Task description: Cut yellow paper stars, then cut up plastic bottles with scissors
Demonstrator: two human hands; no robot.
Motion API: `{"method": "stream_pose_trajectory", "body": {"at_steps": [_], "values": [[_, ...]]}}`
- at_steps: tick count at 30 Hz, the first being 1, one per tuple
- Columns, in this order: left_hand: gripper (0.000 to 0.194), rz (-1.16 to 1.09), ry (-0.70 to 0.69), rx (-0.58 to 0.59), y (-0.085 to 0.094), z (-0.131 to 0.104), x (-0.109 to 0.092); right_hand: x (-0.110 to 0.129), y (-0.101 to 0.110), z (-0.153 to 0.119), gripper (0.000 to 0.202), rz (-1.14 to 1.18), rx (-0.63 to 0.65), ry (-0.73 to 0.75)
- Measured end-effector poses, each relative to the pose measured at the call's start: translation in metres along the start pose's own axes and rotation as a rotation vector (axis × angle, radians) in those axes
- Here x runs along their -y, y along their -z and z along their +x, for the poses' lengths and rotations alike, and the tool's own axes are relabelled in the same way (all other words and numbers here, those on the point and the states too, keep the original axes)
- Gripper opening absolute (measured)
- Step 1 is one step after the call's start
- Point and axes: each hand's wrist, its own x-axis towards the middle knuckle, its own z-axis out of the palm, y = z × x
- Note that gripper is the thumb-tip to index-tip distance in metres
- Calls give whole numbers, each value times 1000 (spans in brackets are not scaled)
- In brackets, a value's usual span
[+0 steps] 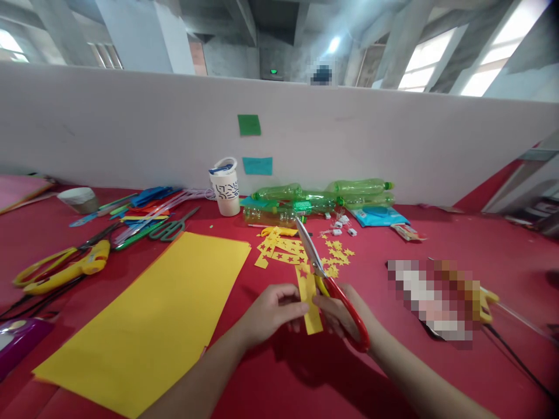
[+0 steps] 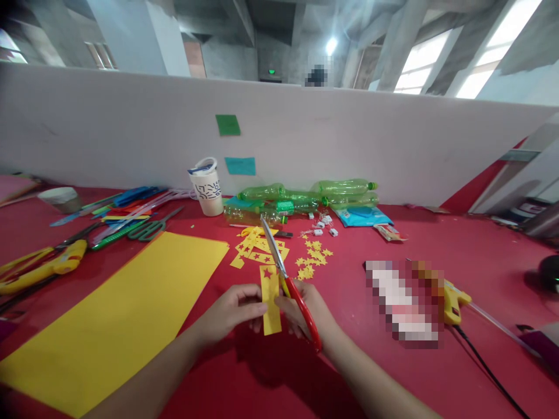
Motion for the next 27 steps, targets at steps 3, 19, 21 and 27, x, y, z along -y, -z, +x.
{"method": "stream_pose_trajectory", "body": {"at_steps": [3, 19, 21, 27], "values": [[17, 43, -48, -100, -1, 2, 4, -1, -6, -2, 27, -11, -69, -2], [19, 67, -343, -621, 39, 0, -12, 2, 11, -15, 43, -520, 202, 124], [18, 104, -345, -593, 38, -1, -14, 2, 10, -16, 44, -494, 233, 108], [20, 148, -339, -538, 34, -2, -16, 0, 8, -18, 44, -382, 272, 91]]}}
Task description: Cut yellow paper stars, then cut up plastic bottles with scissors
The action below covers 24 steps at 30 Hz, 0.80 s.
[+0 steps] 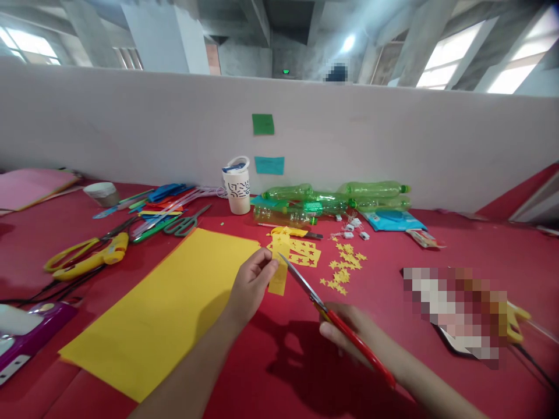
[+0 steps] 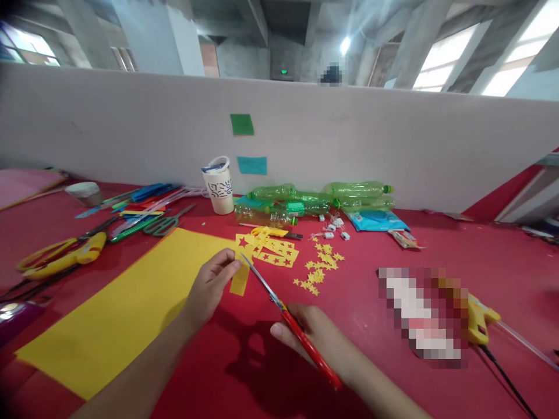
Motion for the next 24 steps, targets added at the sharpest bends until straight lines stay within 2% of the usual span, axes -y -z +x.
{"method": "stream_pose_trajectory", "body": {"at_steps": [13, 20, 24], "values": [[14, -158, 60, 9, -2, -1, -4, 8, -8, -2, 43, 265, 24, -102], [14, -208, 71, -18, -5, -2, -2, -4, -14, 0, 44, 280, -8, -75], [14, -236, 91, -7, -5, -2, -2, 2, -10, -1, 46, 284, 26, -80]]}}
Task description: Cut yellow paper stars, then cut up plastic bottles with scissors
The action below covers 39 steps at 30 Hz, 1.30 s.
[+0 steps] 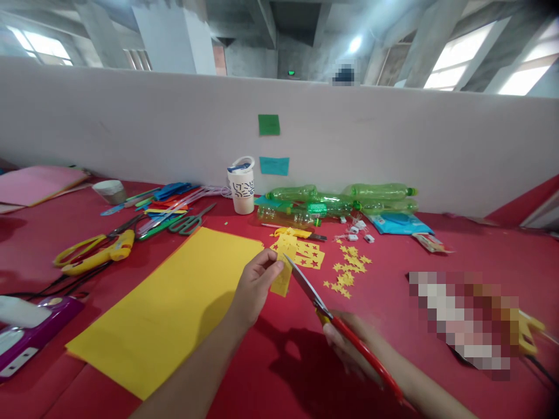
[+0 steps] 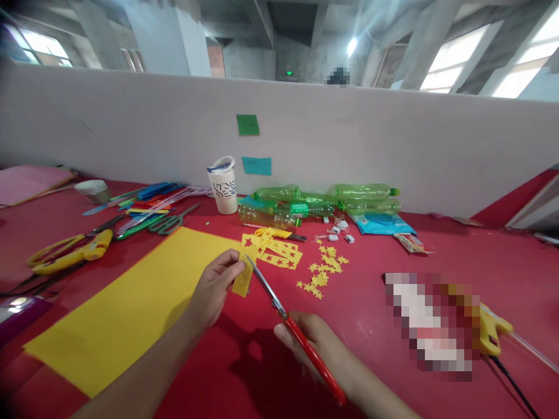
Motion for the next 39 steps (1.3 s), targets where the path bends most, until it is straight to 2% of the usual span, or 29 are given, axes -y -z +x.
{"method": "stream_pose_trajectory", "body": {"at_steps": [6, 24, 33, 39], "values": [[14, -38, 6, 5, 1, 0, 1, 11, 1, -3, 46, 15, 25, -35], [16, -76, 60, 18, 7, 2, 1, 2, 2, 1, 48, -73, 17, 4], [15, -51, 75, 1, 7, 2, -1, 3, -2, 1, 49, -76, -49, 5], [19, 32, -1, 3, 7, 1, -5, 1, 2, 1, 46, -80, 4, -13]]}}
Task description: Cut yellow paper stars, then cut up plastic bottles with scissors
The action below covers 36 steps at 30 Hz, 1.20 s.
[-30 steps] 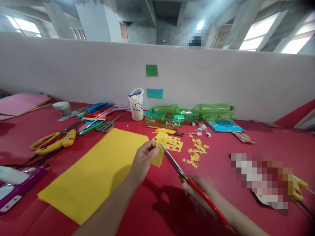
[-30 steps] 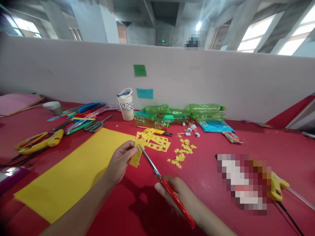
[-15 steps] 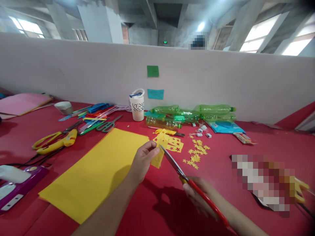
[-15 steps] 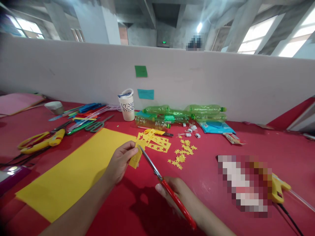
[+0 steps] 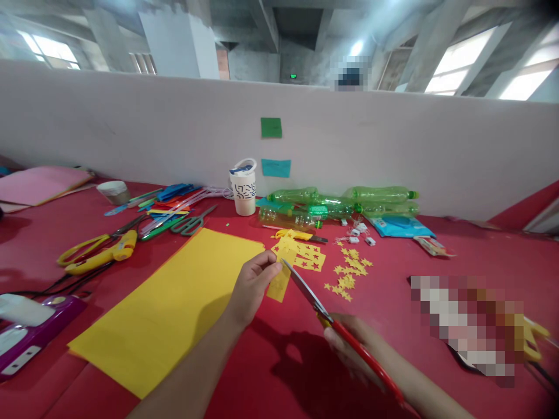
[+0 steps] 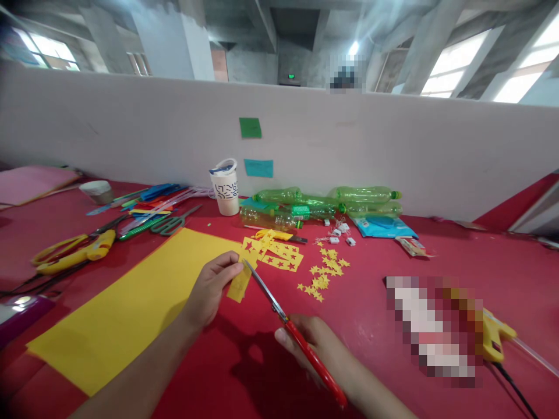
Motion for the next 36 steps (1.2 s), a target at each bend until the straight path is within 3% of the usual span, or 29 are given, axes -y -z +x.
{"method": "stream_pose_trajectory", "body": {"at_steps": [11, 25, 36], "values": [[22, 65, -27, 64, -3, -2, 3, -13, -8, -1, 45, 117, 1, -4], [23, 32, -13, 80, 0, -1, 7, -11, -5, 2, 49, 89, -1, -14], [23, -1, 5, 50, -8, -4, 9, 16, -11, -9, 56, 163, -11, -51]]}}
